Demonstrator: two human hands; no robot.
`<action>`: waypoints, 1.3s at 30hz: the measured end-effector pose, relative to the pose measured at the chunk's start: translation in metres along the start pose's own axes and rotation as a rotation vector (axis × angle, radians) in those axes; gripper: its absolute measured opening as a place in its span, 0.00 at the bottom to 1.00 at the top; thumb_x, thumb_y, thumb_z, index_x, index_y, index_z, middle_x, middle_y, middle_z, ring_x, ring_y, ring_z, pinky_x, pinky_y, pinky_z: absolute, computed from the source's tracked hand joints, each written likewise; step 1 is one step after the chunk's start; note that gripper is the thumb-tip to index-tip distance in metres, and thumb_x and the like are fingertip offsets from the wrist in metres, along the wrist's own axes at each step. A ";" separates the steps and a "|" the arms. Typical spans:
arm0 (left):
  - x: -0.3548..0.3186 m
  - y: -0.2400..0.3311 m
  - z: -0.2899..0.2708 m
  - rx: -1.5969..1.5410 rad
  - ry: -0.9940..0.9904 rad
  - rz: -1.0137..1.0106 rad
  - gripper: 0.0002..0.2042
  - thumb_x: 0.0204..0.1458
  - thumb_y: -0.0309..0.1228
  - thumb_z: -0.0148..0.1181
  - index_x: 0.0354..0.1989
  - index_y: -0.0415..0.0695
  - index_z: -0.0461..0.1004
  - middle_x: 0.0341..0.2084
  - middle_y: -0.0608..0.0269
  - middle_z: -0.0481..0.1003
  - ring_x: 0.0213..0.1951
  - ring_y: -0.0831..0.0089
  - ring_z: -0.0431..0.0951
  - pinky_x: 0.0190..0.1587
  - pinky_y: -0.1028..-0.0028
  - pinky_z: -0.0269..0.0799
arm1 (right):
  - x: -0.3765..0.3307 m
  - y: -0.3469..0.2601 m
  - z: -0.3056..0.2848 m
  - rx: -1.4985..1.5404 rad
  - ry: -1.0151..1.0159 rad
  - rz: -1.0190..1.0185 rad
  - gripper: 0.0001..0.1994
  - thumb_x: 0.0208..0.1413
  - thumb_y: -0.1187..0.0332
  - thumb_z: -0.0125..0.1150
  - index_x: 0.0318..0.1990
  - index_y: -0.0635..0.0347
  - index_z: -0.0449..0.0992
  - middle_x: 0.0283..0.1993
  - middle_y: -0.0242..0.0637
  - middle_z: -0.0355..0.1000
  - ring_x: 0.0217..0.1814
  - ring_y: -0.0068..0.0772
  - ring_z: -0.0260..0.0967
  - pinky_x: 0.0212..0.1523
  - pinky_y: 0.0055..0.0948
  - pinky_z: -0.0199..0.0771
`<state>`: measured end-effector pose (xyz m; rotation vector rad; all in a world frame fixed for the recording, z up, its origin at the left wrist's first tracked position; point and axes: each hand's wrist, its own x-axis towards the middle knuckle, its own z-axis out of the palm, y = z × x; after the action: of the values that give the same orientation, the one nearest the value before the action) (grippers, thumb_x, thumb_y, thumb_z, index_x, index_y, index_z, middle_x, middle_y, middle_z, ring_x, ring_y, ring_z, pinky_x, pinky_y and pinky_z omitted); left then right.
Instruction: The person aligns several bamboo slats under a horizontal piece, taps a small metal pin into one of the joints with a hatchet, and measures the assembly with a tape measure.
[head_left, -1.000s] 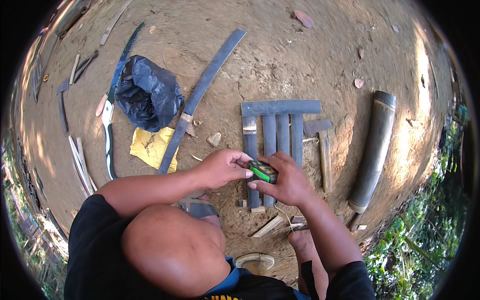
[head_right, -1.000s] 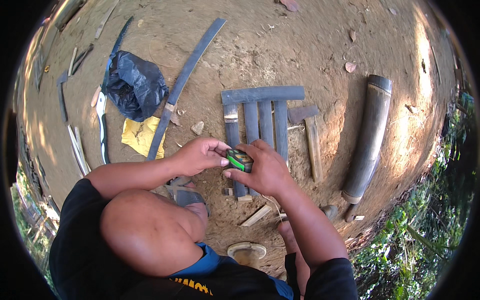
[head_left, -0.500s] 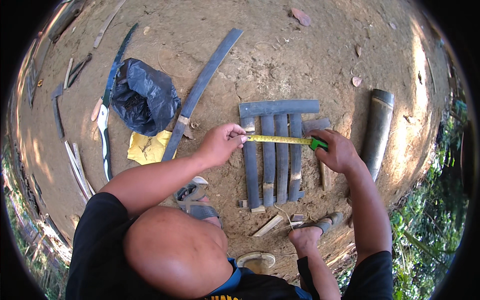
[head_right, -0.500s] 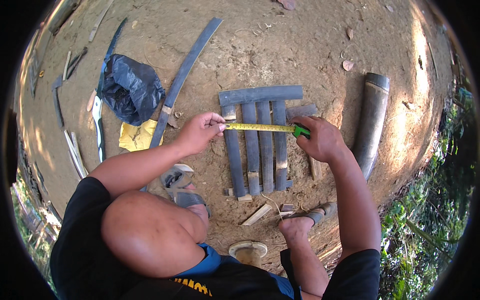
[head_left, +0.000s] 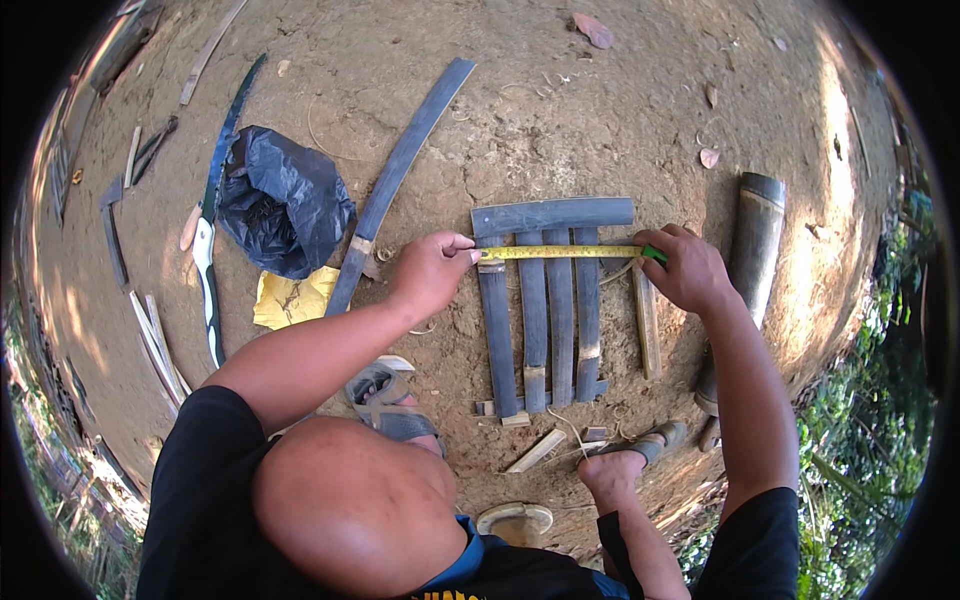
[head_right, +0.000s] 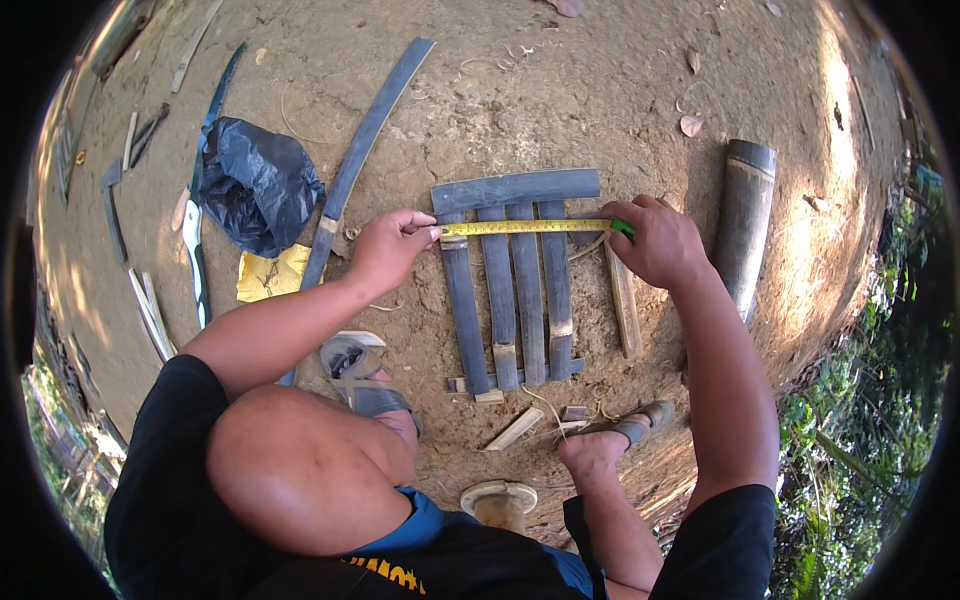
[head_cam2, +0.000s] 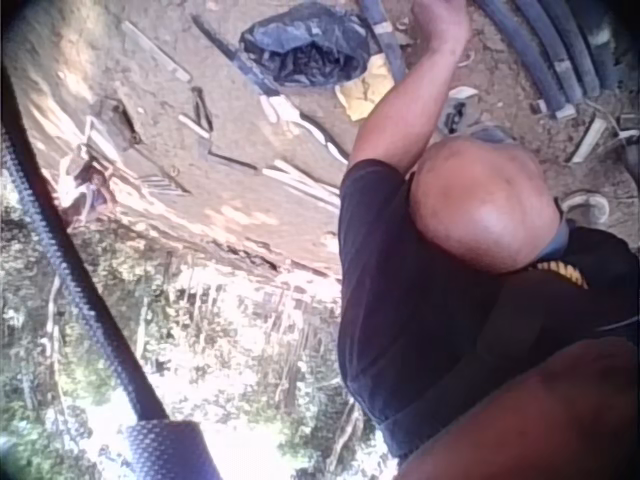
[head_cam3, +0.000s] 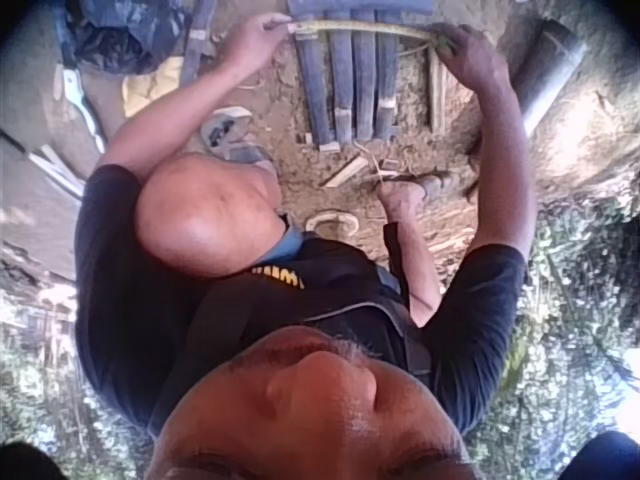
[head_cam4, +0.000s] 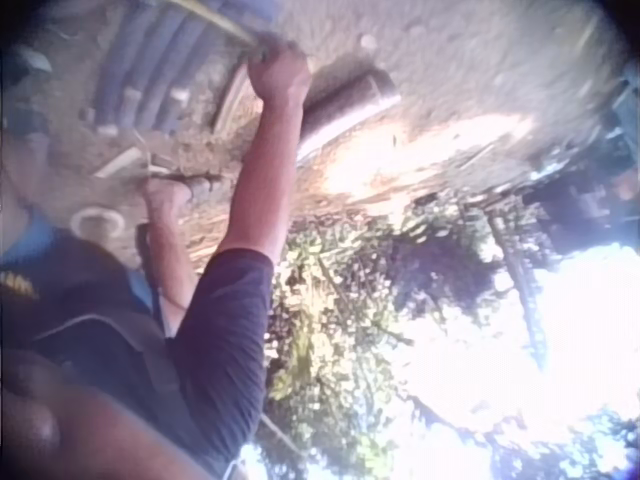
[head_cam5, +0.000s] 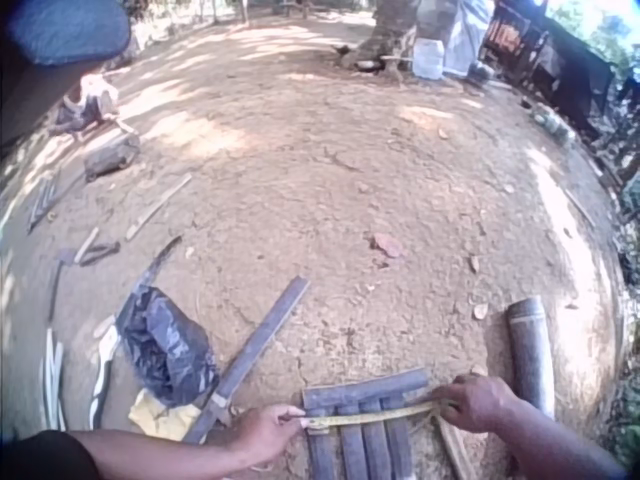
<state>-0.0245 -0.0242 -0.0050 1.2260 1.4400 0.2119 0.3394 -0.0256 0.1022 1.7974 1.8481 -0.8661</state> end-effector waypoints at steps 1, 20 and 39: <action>0.002 -0.003 0.001 -0.024 0.004 -0.007 0.12 0.60 0.38 0.69 0.43 0.40 0.84 0.33 0.57 0.86 0.33 0.70 0.84 0.39 0.68 0.77 | 0.001 0.000 -0.001 -0.004 -0.005 0.009 0.20 0.60 0.57 0.61 0.59 0.43 0.79 0.50 0.41 0.77 0.57 0.49 0.76 0.60 0.48 0.77; 0.012 -0.004 0.001 0.162 0.037 0.035 0.16 0.54 0.40 0.74 0.39 0.40 0.80 0.27 0.61 0.80 0.28 0.69 0.79 0.34 0.67 0.75 | 0.013 0.006 0.012 -0.020 0.035 0.110 0.16 0.61 0.56 0.58 0.55 0.43 0.81 0.56 0.34 0.77 0.60 0.44 0.76 0.60 0.46 0.77; 0.054 0.116 0.071 1.124 -0.215 0.961 0.48 0.56 0.54 0.68 0.78 0.45 0.50 0.76 0.50 0.53 0.78 0.54 0.51 0.79 0.47 0.42 | 0.014 0.014 0.006 0.037 0.045 0.060 0.20 0.56 0.61 0.60 0.56 0.45 0.83 0.54 0.37 0.81 0.58 0.44 0.79 0.57 0.44 0.80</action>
<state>0.1078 0.0320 0.0233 2.7136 0.6006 -0.1305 0.3512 -0.0205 0.0862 1.8990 1.8070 -0.8505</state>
